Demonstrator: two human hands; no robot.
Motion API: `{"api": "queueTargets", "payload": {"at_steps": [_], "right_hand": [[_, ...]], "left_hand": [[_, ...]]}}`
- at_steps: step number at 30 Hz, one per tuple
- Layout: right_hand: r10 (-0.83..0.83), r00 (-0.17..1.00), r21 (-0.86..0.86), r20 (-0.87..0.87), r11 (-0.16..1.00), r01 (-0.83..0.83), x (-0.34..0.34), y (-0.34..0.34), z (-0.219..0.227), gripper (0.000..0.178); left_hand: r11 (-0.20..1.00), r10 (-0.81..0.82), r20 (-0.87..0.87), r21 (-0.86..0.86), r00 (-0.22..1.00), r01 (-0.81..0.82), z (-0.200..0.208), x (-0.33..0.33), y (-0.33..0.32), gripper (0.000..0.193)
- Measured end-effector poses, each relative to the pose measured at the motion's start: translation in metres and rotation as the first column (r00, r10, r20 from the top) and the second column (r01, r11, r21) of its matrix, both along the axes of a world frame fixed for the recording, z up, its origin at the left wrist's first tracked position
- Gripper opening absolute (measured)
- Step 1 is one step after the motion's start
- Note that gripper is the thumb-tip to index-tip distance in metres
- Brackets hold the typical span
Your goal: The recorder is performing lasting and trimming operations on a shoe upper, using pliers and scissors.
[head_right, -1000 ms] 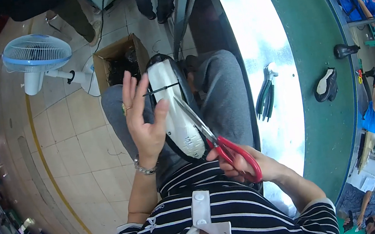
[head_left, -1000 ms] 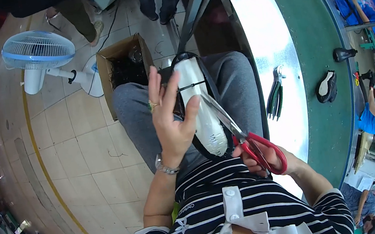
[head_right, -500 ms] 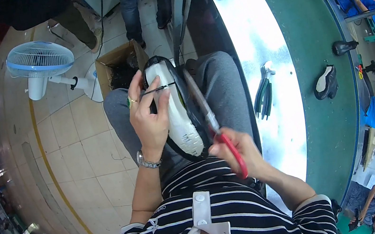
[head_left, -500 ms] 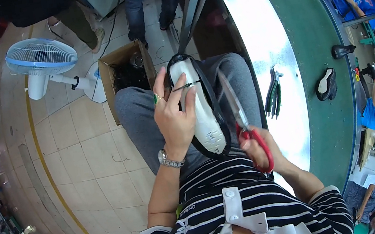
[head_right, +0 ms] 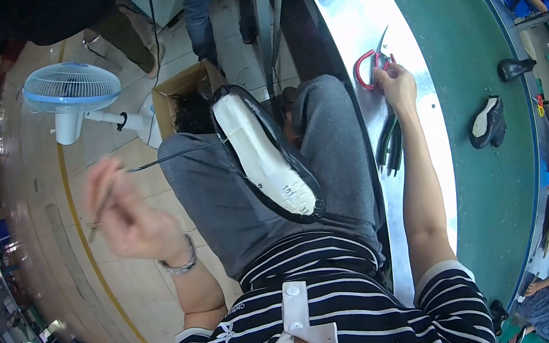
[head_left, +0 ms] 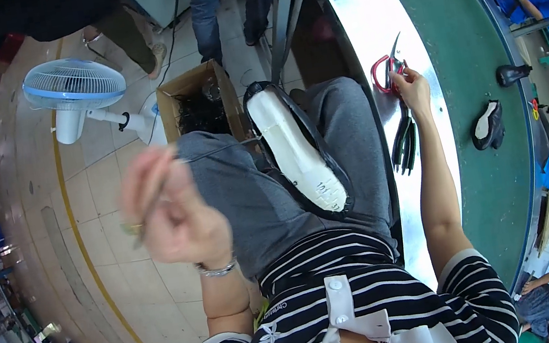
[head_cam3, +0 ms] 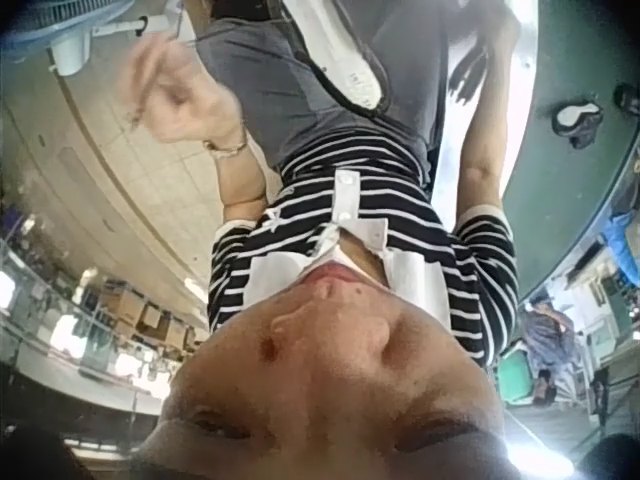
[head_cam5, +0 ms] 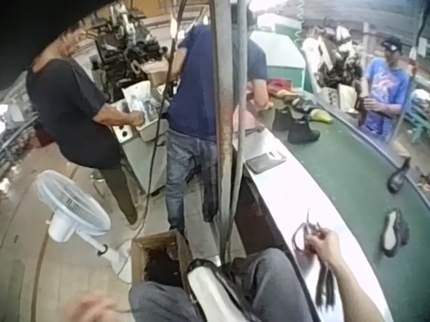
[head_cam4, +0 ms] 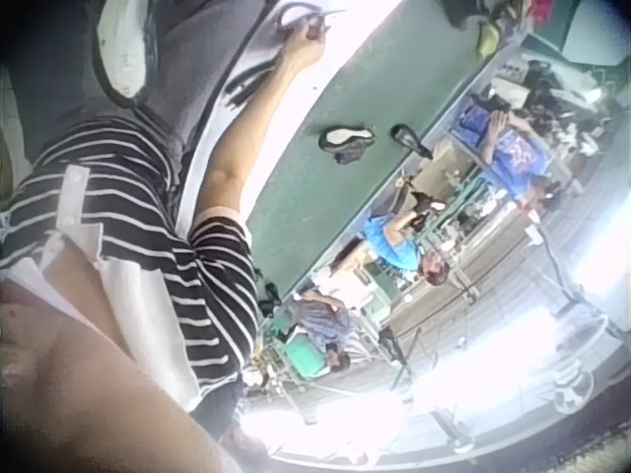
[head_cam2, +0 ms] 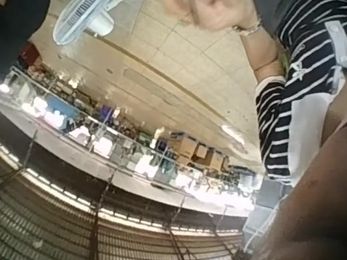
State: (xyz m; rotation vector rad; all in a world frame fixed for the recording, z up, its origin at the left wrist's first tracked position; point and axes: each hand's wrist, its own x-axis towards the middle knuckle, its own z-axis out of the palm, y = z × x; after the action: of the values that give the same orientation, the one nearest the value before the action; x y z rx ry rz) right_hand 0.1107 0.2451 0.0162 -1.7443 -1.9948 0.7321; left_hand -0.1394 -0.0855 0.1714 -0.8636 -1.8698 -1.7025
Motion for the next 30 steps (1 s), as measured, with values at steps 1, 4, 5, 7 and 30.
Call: {"api": "queueTargets", "payload": {"at_steps": [1,4,5,7,30], "right_hand": [[0.012,1.000,-0.011,-0.011,1.000,-0.012,-0.007,-0.001,-0.002,0.055],[0.012,1.000,0.101,0.013,0.995,-0.013,-0.012,-0.005,0.002,0.057],[0.034,0.999,0.119,-0.002,0.992,-0.033,-0.013,-0.014,0.003,0.058],[0.038,0.999,0.141,-0.012,0.989,-0.036,-0.011,-0.032,0.008,0.058],[-0.369,0.749,-0.583,-0.550,0.812,-0.028,0.055,-0.104,0.075,0.046]], "left_hand": [[1.000,0.012,-0.011,-0.011,1.000,-0.012,0.003,-0.011,-0.007,0.016],[0.976,0.216,-0.080,-0.021,0.973,-0.218,-0.002,-0.062,-0.019,0.021],[0.979,0.170,-0.059,-0.106,0.984,-0.176,-0.023,-0.083,-0.020,0.024],[0.926,0.127,-0.030,-0.355,0.991,-0.129,-0.070,-0.121,-0.022,0.030],[0.138,-0.797,0.373,-0.653,0.475,0.745,-0.063,-0.040,0.182,0.057]]}}
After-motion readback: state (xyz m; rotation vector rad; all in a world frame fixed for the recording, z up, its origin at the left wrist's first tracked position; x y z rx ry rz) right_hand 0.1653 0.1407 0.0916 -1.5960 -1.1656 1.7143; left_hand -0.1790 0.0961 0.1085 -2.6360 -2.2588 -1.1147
